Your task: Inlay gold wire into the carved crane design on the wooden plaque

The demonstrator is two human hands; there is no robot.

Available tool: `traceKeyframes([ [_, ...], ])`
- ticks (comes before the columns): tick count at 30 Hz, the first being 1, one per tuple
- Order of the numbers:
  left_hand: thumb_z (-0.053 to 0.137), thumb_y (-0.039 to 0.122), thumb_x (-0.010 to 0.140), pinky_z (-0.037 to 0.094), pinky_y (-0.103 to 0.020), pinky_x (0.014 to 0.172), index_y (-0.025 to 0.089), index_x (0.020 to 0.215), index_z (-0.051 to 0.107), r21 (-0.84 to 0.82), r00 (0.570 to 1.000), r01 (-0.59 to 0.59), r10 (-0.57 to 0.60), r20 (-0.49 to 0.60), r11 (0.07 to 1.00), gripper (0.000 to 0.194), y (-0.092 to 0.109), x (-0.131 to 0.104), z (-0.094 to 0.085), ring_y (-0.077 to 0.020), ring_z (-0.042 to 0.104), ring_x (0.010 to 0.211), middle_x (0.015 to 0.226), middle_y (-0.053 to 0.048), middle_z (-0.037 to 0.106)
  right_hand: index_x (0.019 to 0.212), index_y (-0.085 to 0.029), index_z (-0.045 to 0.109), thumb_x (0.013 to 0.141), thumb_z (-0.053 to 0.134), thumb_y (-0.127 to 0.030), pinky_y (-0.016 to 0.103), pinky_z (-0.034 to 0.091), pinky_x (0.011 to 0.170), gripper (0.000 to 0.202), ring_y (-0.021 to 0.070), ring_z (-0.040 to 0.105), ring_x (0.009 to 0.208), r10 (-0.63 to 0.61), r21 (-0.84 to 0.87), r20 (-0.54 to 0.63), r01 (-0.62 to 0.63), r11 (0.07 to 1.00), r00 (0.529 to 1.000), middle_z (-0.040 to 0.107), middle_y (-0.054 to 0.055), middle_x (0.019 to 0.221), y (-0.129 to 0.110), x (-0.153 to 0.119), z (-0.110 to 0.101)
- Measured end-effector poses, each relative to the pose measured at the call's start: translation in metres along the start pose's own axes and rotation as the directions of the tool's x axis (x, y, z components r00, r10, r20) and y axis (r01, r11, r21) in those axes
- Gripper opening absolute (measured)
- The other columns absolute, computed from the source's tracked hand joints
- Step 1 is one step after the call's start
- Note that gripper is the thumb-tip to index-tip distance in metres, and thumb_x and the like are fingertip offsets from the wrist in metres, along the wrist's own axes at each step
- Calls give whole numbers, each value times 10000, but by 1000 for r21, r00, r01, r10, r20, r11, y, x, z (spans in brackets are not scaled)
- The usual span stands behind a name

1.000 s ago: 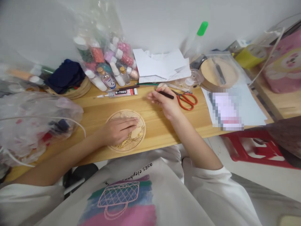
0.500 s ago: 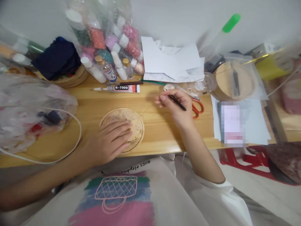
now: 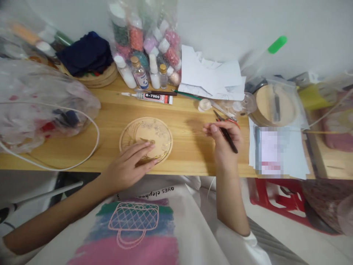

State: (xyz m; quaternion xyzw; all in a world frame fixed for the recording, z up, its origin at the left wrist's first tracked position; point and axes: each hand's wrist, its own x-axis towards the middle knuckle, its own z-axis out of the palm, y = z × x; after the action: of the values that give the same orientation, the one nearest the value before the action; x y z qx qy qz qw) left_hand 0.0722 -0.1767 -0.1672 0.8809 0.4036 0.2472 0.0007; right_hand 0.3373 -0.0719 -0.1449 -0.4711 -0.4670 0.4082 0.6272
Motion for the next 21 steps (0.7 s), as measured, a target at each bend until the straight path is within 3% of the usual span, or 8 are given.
traceKeyframes([
  [5, 502, 144, 939, 438, -412, 1091, 209, 1155, 658, -108, 996, -23, 32, 82, 994, 275, -13, -13, -16, -241, 486, 1332, 1386, -116, 559, 799, -185, 653, 711, 796, -249, 244, 554, 578, 180, 128, 713, 634, -20, 7, -140, 21, 1000, 990, 758, -4, 739, 4, -28, -4],
  [7, 512, 140, 918, 448, -420, 1079, 184, 1125, 663, -159, 998, 3, 7, 57, 987, 260, -10, -12, -18, -243, 504, 1308, 1333, -129, 596, 796, -185, 648, 721, 788, -248, 253, 556, 585, 171, 131, 716, 645, -9, 1, -172, 9, 1000, 985, 756, -7, 739, 6, -38, -2],
  [12, 555, 195, 900, 470, -431, 1040, 164, 1097, 649, -22, 992, 107, -109, -68, 994, 221, 9, 1, -5, -251, 560, 1236, 1250, -136, 642, 794, -195, 630, 730, 789, -270, 265, 571, 598, 188, 134, 719, 672, 5, -17, -207, -8, 1000, 978, 750, -18, 742, 13, -49, 5],
  [21, 616, 239, 880, 470, -434, 1026, 140, 1121, 652, 49, 995, 101, -100, -23, 994, 263, 12, 8, 9, -282, 574, 1222, 1246, -162, 638, 810, -210, 662, 756, 772, -215, 245, 582, 592, 122, 130, 718, 699, 10, 9, -171, -9, 1000, 985, 741, -20, 740, 15, -49, 7],
])
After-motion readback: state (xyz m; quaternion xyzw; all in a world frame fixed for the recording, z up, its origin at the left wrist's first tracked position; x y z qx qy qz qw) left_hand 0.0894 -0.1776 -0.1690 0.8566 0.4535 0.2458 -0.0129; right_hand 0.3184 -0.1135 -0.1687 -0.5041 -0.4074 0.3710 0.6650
